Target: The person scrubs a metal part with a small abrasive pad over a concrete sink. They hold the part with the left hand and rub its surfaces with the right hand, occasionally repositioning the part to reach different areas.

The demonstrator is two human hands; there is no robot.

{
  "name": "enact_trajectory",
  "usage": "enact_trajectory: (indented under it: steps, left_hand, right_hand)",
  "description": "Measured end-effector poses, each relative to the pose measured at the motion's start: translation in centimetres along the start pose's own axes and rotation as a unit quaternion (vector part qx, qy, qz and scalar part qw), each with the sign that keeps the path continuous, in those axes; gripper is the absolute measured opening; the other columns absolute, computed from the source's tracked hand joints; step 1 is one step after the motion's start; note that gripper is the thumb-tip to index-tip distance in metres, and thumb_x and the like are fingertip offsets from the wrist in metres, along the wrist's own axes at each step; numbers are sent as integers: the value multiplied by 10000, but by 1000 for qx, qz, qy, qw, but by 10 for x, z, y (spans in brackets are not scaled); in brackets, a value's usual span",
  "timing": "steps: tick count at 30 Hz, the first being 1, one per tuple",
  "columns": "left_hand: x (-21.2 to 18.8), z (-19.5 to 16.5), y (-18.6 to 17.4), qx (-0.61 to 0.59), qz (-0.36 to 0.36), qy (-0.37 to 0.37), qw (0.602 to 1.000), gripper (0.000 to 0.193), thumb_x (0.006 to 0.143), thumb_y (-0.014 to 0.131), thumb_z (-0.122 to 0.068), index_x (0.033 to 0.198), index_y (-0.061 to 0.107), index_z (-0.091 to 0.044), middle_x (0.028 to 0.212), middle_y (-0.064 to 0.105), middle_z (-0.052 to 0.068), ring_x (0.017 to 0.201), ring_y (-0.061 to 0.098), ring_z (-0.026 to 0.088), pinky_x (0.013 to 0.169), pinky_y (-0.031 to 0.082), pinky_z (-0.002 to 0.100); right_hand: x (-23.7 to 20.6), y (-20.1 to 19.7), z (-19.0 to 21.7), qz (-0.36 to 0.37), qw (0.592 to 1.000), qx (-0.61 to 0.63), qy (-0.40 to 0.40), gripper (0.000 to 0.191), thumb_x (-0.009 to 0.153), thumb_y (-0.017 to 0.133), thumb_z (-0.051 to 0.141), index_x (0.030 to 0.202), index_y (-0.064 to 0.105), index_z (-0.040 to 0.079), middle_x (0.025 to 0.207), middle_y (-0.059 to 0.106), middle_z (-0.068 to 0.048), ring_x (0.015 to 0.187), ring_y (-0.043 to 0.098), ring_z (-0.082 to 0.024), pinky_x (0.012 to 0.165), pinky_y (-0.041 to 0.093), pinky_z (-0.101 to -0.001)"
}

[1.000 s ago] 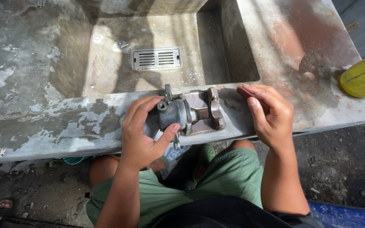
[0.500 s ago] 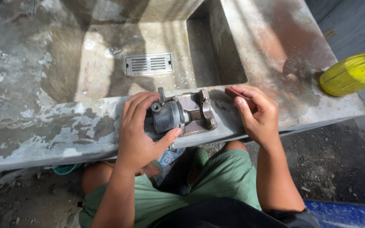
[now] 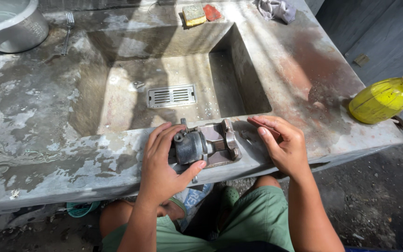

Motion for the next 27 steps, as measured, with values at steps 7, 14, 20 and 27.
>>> enact_trajectory:
  steps: [7,14,20,27]
  left_hand:
    - [4,5,9,-30,17,-19,999,874,627,956,-363,1342,559,-57,1364,593,177,1341,524,377,1106,431,474]
    - [7,4,15,-49,3,-10,999,808,634,984,-323,1263,554,-55,1334,602,175,1337,557,376,1100,466,457]
    - [3,8,15,-72,14,-34,997,741,660,968,-313,1218,554,-55,1234,607,152,1169,619,330,1000,506,436]
    - [8,5,17,-71,26,-66,995,693,664,958,-258,1186,552,-50,1189,657,131,1109,648,326,951,516,417]
  right_hand:
    - [8,12,6,12,999,-29,21,252,1031,548,-9,1261,650,-34,1237,714,-153,1186,695,-212,1031,533,-312]
    - [18,46,51,80,970,-180,-141,321,943,702,23,1264,702,30,1261,688,-129,1152,672,-303,1000,537,-369]
    - [16,51,70,108,950,-223,-192,376,888,743,31,1261,704,45,1278,679,-126,1179,643,-322,1003,533,-404]
    - [17,52,74,110,945,-239,-197,399,868,758,19,1262,697,31,1265,679,-141,1156,633,-341,979,537,-411]
Point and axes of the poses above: each hand's wrist, its own x-axis towards the middle knuckle, its own y-axis out of the palm, z = x × y, the point moved 9 cm from there along x, towards the middle knuckle
